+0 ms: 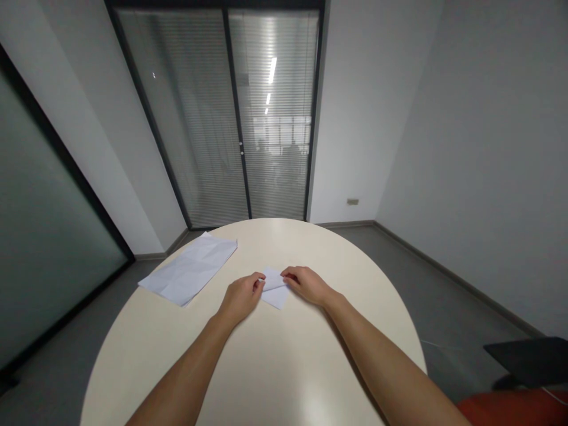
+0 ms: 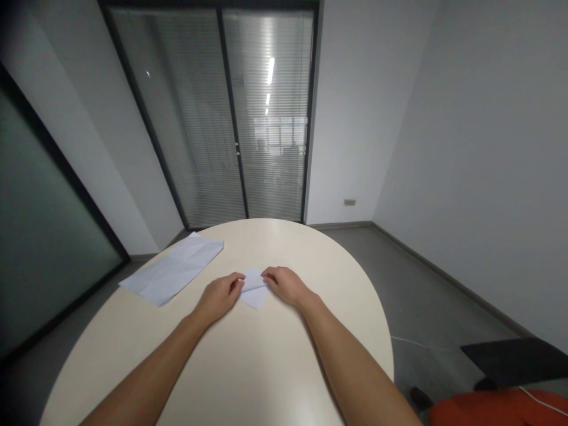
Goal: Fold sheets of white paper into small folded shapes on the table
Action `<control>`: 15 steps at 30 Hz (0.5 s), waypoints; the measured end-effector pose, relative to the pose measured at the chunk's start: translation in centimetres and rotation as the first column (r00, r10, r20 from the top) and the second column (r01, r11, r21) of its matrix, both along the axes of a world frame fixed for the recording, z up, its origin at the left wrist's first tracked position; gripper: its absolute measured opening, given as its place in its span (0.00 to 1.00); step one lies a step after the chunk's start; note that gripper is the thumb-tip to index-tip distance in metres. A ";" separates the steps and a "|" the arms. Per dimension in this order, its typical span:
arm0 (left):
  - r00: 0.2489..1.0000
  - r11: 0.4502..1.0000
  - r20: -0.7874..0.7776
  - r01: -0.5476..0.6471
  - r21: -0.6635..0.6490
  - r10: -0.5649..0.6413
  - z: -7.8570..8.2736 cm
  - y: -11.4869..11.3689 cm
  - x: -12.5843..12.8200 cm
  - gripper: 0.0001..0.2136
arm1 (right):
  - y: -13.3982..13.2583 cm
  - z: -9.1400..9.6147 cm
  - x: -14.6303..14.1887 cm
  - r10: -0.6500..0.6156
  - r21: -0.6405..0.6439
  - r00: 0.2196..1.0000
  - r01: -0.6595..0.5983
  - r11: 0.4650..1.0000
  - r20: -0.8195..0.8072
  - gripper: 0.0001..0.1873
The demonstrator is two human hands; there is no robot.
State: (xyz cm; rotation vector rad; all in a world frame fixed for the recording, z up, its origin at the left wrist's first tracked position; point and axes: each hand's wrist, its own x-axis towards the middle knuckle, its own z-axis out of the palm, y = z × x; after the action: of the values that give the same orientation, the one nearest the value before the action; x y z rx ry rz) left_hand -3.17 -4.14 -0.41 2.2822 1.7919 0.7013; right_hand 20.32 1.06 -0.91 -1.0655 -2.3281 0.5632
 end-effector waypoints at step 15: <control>0.999 0.999 0.040 -0.032 -0.025 0.033 -0.1 0.2 0.1 0.13 | 0.0 -0.3 0.0 -0.060 -0.003 0.998 0.060 0.998 -0.013 0.14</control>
State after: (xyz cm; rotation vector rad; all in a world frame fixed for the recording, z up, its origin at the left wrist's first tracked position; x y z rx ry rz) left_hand -3.03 -3.91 -0.54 2.2118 1.8136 0.7221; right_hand 20.27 1.11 -1.20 -1.1257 -2.2767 0.5485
